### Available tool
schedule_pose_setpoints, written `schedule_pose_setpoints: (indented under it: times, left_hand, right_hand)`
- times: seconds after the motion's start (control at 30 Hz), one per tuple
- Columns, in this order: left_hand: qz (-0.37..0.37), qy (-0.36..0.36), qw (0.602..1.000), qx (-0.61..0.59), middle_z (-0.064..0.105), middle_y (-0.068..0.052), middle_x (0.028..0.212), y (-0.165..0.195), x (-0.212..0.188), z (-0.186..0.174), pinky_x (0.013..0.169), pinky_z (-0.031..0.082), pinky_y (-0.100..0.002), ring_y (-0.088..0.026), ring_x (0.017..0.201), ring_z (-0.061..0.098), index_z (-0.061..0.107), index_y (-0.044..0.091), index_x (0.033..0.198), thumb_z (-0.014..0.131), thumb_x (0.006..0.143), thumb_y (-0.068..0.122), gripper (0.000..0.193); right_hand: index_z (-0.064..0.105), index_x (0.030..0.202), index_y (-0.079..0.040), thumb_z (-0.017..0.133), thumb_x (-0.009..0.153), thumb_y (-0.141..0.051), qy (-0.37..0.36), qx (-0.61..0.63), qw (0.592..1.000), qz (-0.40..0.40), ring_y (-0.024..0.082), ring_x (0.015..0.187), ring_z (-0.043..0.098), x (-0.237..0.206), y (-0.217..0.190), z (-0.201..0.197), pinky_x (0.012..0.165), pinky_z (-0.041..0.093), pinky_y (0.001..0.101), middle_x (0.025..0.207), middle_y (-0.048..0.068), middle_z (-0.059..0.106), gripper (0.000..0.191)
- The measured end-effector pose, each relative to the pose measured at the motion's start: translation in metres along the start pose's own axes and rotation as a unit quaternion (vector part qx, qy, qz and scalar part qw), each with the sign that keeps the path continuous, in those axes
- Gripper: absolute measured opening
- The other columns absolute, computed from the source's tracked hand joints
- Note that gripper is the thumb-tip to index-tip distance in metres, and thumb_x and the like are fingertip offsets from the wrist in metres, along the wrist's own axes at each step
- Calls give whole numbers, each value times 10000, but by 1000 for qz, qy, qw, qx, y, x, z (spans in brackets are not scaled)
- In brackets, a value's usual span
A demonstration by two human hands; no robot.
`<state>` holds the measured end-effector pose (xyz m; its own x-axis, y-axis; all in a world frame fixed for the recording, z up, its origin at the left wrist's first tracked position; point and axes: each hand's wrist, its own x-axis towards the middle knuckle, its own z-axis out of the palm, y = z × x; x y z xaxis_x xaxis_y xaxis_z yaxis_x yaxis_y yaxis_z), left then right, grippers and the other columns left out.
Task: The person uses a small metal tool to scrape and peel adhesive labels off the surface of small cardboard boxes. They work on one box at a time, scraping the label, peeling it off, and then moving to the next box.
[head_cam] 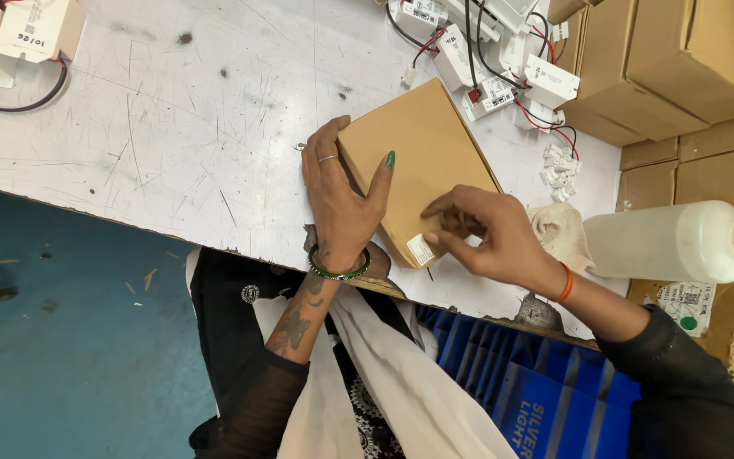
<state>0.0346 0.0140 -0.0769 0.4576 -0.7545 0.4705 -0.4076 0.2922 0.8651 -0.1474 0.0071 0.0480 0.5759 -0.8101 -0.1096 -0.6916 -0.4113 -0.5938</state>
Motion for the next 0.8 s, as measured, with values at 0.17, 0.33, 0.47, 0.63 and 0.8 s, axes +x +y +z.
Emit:
schedule_pose_setpoints:
  times: [0.17,0.33,0.47,0.63,0.8]
  left_hand:
    - [-8,-1,1000,-1,557,-189,1337,1,0,-4,1095,427,-506,-358,1243,543,463,-9,1408,785,937,214,612]
    - [-12,1,1000,1,560,-189,1334,1,1,-7,1098,420,-510,-368,1241,541,466,-7,1402,786,926,217,616]
    - [-15,4,1000,5,565,-189,1346,1,1,-8,1111,417,-510,-368,1258,541,472,-5,1403,781,928,221,610]
    - [-17,3,1000,1,565,-192,1354,0,1,-9,1107,415,-512,-373,1263,539,475,-9,1404,782,919,219,618]
    - [-2,9,1000,9,567,-184,1371,-2,0,-10,1116,412,-515,-377,1273,536,468,-12,1405,784,913,214,627]
  right_hand:
    - [761,924,-91,805,817,-95,43,-62,990,-117,147,616,652,-3,-9,9,557,511,298,770,21,643,116]
    - [757,897,-74,780,801,-48,41,-112,986,-118,192,603,649,-3,-14,15,548,503,320,754,41,630,102]
    - [720,969,-64,735,840,-43,26,-136,982,-129,221,600,644,-4,-14,19,519,493,343,801,51,607,131]
    - [620,1034,-65,655,885,-7,-10,-139,982,-129,281,656,618,-6,-5,27,519,463,395,927,77,566,164]
    - [597,1054,-61,597,751,86,-29,-129,978,-160,277,683,632,-9,12,29,534,487,379,955,78,563,337]
